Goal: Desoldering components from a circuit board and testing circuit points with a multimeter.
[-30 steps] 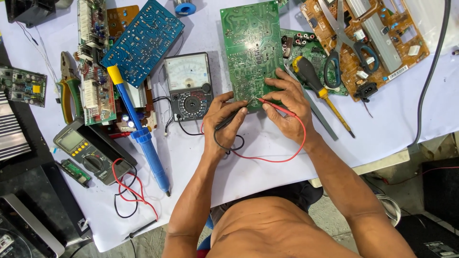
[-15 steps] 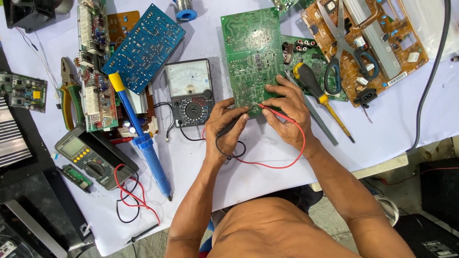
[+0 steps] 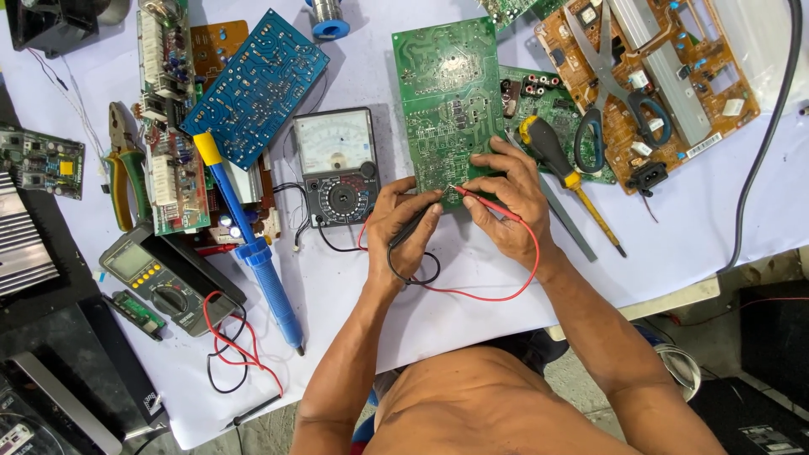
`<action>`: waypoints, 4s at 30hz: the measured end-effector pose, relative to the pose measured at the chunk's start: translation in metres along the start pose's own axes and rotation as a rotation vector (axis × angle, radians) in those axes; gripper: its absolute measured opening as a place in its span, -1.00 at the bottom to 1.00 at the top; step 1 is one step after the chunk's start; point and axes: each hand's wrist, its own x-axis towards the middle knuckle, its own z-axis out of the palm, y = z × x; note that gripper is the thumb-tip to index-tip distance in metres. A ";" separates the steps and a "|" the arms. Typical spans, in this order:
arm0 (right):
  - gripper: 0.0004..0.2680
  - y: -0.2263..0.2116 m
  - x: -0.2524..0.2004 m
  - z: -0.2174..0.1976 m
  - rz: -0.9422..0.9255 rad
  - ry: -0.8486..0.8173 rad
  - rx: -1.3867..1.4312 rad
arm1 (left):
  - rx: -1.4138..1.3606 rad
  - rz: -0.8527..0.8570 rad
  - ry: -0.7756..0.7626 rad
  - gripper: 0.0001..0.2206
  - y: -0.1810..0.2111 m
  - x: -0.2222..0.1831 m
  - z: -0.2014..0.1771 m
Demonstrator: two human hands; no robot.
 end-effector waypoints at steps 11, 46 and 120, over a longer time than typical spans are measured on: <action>-0.92 0.000 -0.001 -0.003 0.009 0.001 0.052 | 0.014 0.018 0.024 -0.85 0.004 -0.001 0.005; -0.93 -0.001 -0.003 -0.007 0.003 -0.058 0.091 | -0.012 0.002 -0.084 -0.90 0.001 -0.001 -0.009; -0.93 0.022 0.031 0.011 -0.101 -0.174 0.024 | -0.156 -0.241 0.235 -0.84 0.001 -0.012 0.011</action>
